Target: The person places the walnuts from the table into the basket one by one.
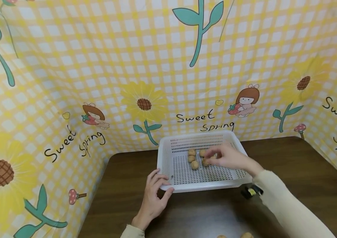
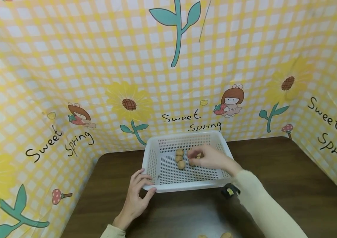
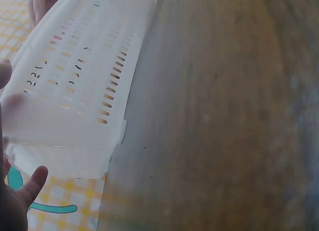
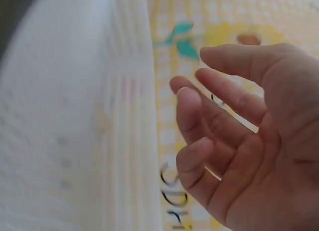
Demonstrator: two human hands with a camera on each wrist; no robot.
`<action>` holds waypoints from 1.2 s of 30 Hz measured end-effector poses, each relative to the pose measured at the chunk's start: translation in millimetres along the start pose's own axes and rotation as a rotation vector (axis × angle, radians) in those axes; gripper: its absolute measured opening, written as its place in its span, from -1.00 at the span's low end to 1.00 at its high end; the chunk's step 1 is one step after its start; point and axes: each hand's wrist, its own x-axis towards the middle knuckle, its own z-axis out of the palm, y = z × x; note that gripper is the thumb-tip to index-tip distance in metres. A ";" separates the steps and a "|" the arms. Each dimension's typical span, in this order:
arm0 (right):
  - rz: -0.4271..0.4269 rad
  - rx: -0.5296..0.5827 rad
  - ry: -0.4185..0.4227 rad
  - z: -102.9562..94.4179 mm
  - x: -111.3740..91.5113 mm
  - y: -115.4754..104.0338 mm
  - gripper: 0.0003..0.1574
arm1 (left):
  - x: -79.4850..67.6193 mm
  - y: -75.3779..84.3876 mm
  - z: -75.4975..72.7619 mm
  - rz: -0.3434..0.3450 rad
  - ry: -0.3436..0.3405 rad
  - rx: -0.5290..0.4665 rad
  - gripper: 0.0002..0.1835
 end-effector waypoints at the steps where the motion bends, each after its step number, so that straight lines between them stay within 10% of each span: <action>1: -0.020 0.028 -0.003 7.1 -10.0 -1.5 -0.76 | -0.1 -0.1 -0.1 0.000 0.001 0.001 -0.85; 10: -0.267 0.226 0.120 74.7 -89.6 1.1 -0.79 | -0.8 1.4 4.3 0.028 0.013 -0.010 -0.85; 13: -0.317 0.324 0.021 89.3 -105.5 12.6 -0.72 | -2.4 2.1 3.5 0.011 0.012 -0.009 -0.85; 20: -0.216 0.499 -0.285 117.7 -119.3 39.7 -0.65 | -1.1 1.5 -0.4 -0.005 0.006 -0.007 -0.85; 36: -0.153 0.567 -0.400 122.2 -124.0 42.3 -0.59 | -1.0 -0.8 1.7 -0.009 0.001 0.014 -0.84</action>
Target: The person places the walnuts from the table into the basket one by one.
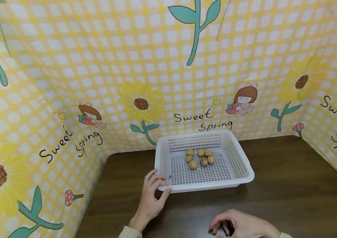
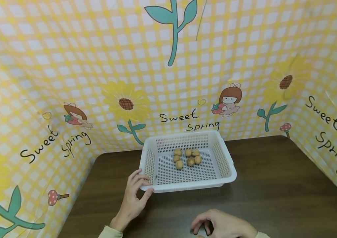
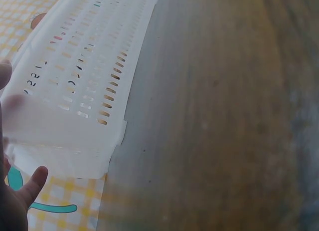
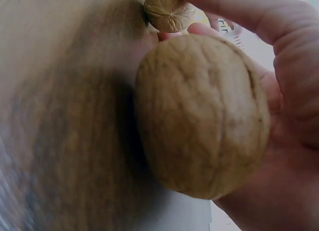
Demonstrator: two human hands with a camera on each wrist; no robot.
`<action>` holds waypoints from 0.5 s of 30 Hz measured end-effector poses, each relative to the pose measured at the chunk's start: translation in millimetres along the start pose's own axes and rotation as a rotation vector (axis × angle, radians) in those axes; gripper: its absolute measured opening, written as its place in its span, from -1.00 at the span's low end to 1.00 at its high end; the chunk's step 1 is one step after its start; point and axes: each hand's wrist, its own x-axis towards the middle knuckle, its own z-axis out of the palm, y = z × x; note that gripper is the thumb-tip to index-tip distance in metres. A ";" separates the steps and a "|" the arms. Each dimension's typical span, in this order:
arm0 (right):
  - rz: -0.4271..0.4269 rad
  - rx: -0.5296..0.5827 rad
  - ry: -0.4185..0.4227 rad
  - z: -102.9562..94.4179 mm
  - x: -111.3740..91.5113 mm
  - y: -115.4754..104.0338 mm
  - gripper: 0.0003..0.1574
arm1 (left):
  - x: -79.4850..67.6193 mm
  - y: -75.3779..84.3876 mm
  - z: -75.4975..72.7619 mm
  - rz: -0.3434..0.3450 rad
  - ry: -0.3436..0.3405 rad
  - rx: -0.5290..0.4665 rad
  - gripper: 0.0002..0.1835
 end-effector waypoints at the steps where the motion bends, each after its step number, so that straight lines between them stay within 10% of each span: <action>1: -0.013 -0.007 -0.003 -0.3 0.7 0.2 -0.59 | 0.1 -0.2 -0.4 0.004 0.003 0.002 -0.84; 15: -0.038 0.059 -0.042 -3.6 0.4 -21.3 -0.73 | -0.3 0.9 -2.2 -0.008 0.002 0.002 -0.85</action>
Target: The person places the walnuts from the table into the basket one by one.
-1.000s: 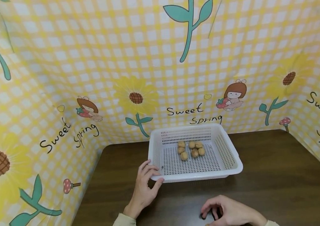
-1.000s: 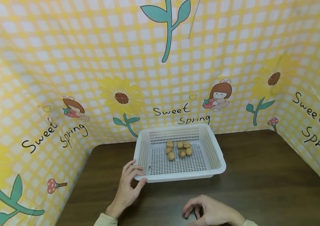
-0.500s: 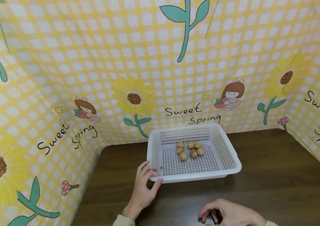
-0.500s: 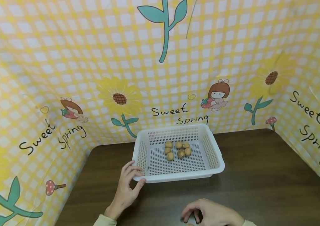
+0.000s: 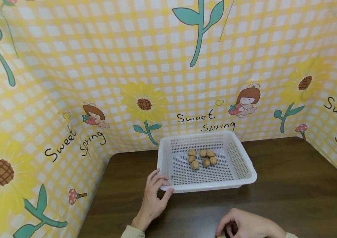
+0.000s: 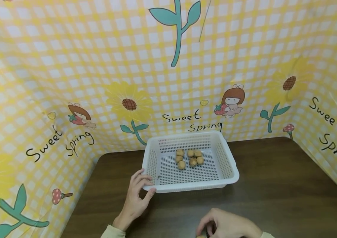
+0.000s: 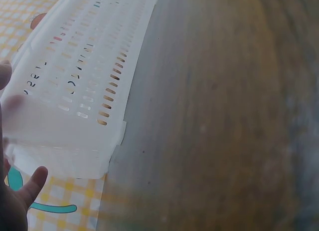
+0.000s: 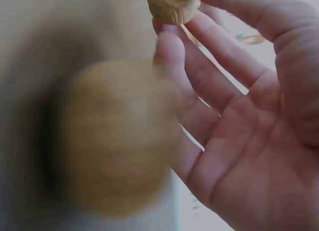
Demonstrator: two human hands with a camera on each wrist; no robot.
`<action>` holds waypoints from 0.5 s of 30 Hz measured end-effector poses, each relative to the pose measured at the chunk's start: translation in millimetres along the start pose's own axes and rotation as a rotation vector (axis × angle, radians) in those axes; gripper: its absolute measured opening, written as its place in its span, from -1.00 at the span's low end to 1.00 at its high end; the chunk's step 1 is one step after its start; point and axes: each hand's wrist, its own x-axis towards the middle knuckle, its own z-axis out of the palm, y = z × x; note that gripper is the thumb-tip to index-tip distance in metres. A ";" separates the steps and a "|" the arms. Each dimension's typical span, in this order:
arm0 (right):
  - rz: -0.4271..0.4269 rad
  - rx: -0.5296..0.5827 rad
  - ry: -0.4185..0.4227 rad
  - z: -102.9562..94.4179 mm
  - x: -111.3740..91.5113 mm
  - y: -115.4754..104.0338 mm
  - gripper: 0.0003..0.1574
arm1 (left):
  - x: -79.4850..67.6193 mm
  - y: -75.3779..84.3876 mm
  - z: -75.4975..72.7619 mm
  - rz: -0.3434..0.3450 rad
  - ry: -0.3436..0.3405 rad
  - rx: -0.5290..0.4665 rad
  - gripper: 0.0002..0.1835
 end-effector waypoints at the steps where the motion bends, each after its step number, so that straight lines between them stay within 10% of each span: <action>1: -0.001 -0.005 -0.009 -3.2 0.3 -8.7 -0.73 | 0.5 0.5 0.0 0.002 -0.001 -0.002 -0.85; 10: 0.119 -0.275 0.112 -68.6 16.1 -104.1 -0.68 | 2.1 2.4 -1.1 0.024 0.004 -0.004 -0.86; 15: 0.175 -0.385 0.201 -120.7 46.0 -116.2 -0.60 | 0.3 1.6 -0.5 0.020 0.004 -0.005 -0.86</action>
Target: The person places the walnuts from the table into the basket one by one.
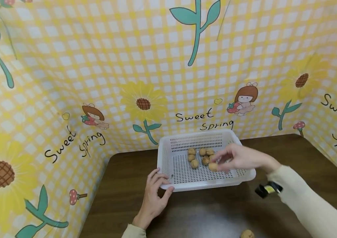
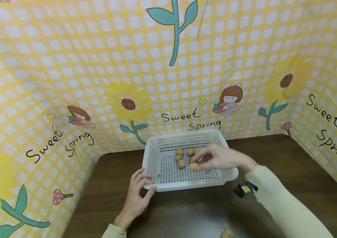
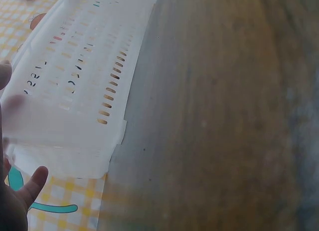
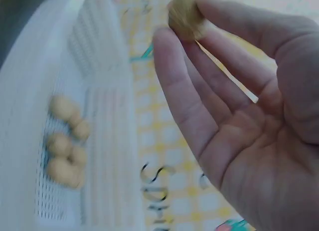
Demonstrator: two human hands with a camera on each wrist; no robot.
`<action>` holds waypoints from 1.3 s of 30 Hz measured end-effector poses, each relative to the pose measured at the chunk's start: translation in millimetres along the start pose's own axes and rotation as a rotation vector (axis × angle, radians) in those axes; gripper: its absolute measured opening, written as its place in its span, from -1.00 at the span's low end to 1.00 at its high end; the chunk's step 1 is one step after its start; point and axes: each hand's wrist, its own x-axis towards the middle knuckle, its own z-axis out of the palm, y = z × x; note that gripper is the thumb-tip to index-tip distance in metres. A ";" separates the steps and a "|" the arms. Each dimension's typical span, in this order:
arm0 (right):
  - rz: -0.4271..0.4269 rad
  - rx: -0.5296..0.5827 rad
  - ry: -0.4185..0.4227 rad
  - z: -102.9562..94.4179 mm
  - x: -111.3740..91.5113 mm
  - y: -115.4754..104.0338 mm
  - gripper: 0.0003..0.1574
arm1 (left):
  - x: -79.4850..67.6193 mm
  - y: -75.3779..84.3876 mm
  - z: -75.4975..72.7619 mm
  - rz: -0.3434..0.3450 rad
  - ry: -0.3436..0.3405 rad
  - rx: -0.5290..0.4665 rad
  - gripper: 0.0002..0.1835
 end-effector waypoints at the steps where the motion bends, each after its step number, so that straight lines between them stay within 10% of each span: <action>1: 0.016 0.005 0.008 -6.8 9.5 3.7 -0.58 | -0.2 0.0 -0.2 -0.004 0.001 -0.003 -0.87; 13: 0.277 0.052 0.229 -18.4 86.7 62.1 -0.37 | 1.3 0.2 2.6 -0.015 -0.017 -0.018 -0.87; 19: 0.349 0.038 0.319 -4.2 107.6 84.4 -0.59 | 1.1 -1.2 0.8 -0.008 0.000 -0.012 -0.86; 26: 0.379 -0.034 0.348 3.8 113.0 98.0 -0.77 | 1.2 1.8 0.7 -0.010 -0.005 -0.022 -0.87; 39: 0.349 0.047 0.280 -12.3 93.7 76.6 -0.54 | 1.9 -0.8 -0.5 -0.023 -0.013 -0.020 -0.85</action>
